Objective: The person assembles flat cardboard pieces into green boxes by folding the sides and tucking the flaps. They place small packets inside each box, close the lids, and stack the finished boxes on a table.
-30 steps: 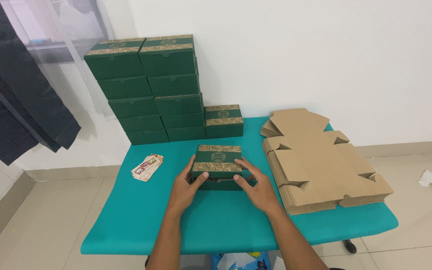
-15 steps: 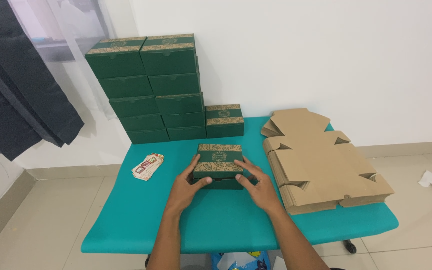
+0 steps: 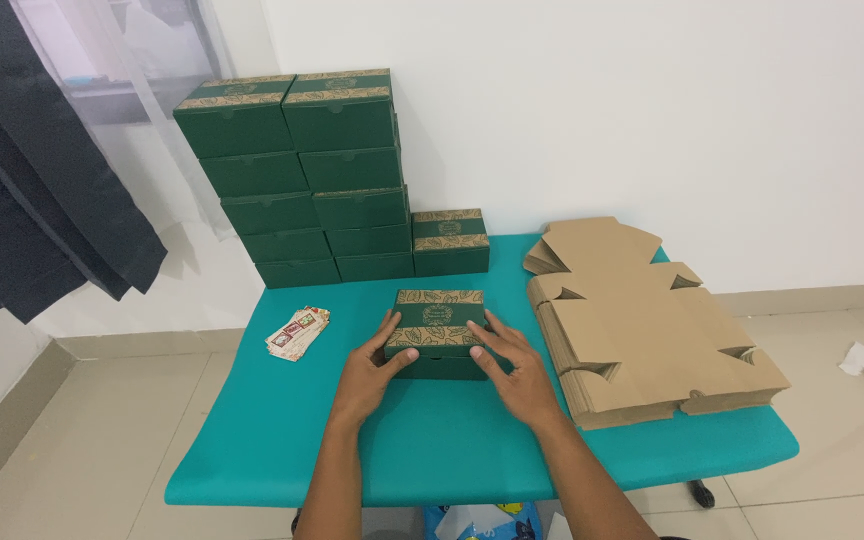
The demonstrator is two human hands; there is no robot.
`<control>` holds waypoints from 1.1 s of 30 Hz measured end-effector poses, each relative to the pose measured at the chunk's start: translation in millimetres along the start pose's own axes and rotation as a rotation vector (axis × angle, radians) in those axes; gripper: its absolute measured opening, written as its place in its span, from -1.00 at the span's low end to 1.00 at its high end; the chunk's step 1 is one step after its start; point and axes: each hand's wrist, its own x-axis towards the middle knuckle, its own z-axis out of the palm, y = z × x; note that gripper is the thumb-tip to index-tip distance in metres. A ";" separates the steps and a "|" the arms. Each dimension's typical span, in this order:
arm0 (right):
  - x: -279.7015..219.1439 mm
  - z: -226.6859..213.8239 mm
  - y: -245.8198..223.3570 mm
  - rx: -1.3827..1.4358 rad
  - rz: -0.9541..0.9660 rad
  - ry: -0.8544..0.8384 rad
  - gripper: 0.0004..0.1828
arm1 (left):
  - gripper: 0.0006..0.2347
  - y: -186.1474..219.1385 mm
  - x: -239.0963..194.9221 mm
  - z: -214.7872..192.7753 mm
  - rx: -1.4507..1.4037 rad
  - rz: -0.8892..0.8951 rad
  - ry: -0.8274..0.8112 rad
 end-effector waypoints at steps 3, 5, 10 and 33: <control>-1.3 0.4 -0.3 -0.041 -0.028 -0.005 -0.54 | -0.34 1.5 -0.9 -1.5 -0.004 -0.004 0.002; -1.2 -0.9 0.2 -0.072 -0.034 -0.019 -0.58 | -0.34 1.8 0.0 -1.6 -0.004 -0.007 0.005; -1.1 0.1 5.6 -0.129 -0.046 -0.035 -0.63 | -0.39 -0.6 -0.4 -0.9 -0.001 0.012 0.008; -0.6 1.4 -4.6 -0.066 0.100 -0.105 -0.33 | -0.27 8.5 -2.5 12.7 0.012 -0.070 -0.027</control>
